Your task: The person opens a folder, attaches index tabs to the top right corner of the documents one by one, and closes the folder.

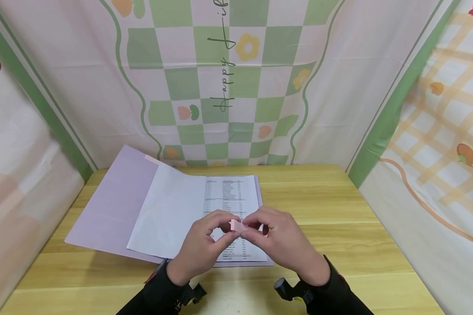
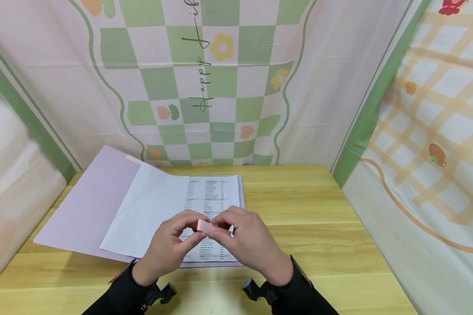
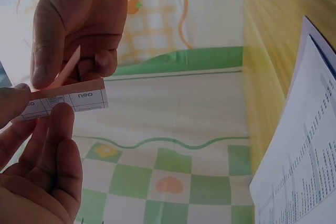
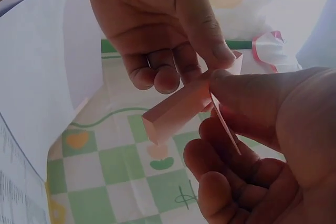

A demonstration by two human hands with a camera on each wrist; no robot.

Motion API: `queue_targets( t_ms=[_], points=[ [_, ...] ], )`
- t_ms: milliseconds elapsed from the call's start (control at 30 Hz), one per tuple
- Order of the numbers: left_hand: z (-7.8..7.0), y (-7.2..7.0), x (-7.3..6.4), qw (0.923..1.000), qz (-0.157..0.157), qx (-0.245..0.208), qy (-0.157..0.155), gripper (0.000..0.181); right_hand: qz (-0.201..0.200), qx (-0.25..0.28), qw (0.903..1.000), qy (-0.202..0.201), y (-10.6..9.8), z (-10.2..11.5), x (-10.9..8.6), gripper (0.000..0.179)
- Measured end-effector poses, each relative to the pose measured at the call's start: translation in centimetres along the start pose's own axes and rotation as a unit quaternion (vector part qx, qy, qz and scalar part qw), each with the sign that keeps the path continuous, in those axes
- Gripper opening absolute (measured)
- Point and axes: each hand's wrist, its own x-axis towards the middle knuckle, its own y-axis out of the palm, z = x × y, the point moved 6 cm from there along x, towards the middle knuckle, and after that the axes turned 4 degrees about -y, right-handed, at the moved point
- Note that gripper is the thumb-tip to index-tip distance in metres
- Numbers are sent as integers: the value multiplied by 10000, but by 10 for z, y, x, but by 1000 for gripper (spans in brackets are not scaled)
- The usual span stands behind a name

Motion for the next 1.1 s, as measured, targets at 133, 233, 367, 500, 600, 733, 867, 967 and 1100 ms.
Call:
queue_targets(
  t_ms=[133, 233, 367, 500, 600, 733, 867, 967, 1100],
  points=[
    [1, 0, -1, 9999, 7, -81, -99, 25, -25, 18, 9998, -215, 1, 2, -1, 19],
    [3, 1, -1, 9996, 39, -206, -176, 25, -78, 16, 9994, -346, 1, 4, -1, 20],
    [5, 3, -2, 9989, 96, -393, -247, 26, -106, 24, 9990, -429, 1, 5, -1, 20],
    [6, 4, -2, 9980, 155, -526, -302, 27, -111, -4, 9988, -469, 1, 6, -1, 19],
    [5, 5, -2, 9982, 185, -483, -318, 27, -97, -34, 9990, -439, 1, 6, -1, 19],
    [5, 5, -1, 9990, 195, -234, -339, 25, -136, -118, 9990, -406, -1, 6, -2, 19],
    [5, 6, 0, 9994, 212, -23, -287, 25, -208, -184, 9987, -429, -3, 6, -4, 20],
    [4, 6, 0, 9996, 209, 111, -182, 26, -153, -113, 9994, -293, -5, 5, -5, 20],
    [3, 5, -1, 9996, 172, 216, 31, 29, 101, 234, 9996, 144, -5, 2, -4, 13]
  ],
)
